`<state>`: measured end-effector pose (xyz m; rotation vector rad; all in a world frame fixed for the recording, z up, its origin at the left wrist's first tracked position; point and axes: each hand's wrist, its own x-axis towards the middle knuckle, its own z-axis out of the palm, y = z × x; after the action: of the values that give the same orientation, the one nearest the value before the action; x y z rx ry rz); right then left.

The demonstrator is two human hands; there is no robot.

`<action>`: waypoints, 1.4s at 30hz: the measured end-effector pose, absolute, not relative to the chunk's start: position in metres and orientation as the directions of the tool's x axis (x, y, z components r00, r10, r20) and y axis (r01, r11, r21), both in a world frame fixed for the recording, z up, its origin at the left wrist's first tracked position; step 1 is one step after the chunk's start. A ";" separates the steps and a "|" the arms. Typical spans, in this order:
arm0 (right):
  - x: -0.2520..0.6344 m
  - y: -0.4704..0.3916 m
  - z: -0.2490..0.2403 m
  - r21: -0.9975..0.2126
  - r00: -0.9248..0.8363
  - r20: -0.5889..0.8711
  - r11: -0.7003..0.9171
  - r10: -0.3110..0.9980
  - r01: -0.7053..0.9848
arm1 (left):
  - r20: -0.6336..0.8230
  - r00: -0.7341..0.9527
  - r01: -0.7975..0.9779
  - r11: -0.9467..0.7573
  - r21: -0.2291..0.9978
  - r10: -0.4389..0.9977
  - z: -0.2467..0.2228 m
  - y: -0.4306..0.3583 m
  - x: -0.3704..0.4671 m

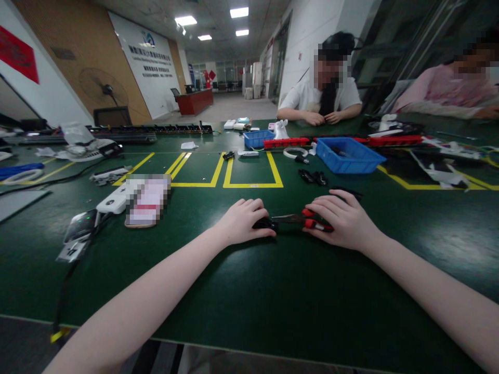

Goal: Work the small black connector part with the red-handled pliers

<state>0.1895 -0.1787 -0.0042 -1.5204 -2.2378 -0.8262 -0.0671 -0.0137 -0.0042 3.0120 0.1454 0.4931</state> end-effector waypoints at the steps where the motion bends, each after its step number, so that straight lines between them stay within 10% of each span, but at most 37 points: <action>1: 0.189 -0.179 -0.004 0.283 -0.383 0.552 0.265 0.741 0.922 | 0.310 0.945 0.078 -0.992 0.101 0.106 -0.004 -0.014 -0.067; 42: 0.189 -0.178 -0.003 0.235 -0.413 0.489 0.340 0.768 0.910 | 0.397 0.918 -0.032 -0.995 0.093 0.008 -0.007 -0.017 -0.067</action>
<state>0.1895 -0.1776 -0.0032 -1.4991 -2.3167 -0.6946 -0.0668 -0.0165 -0.0067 2.9810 -0.0187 0.6170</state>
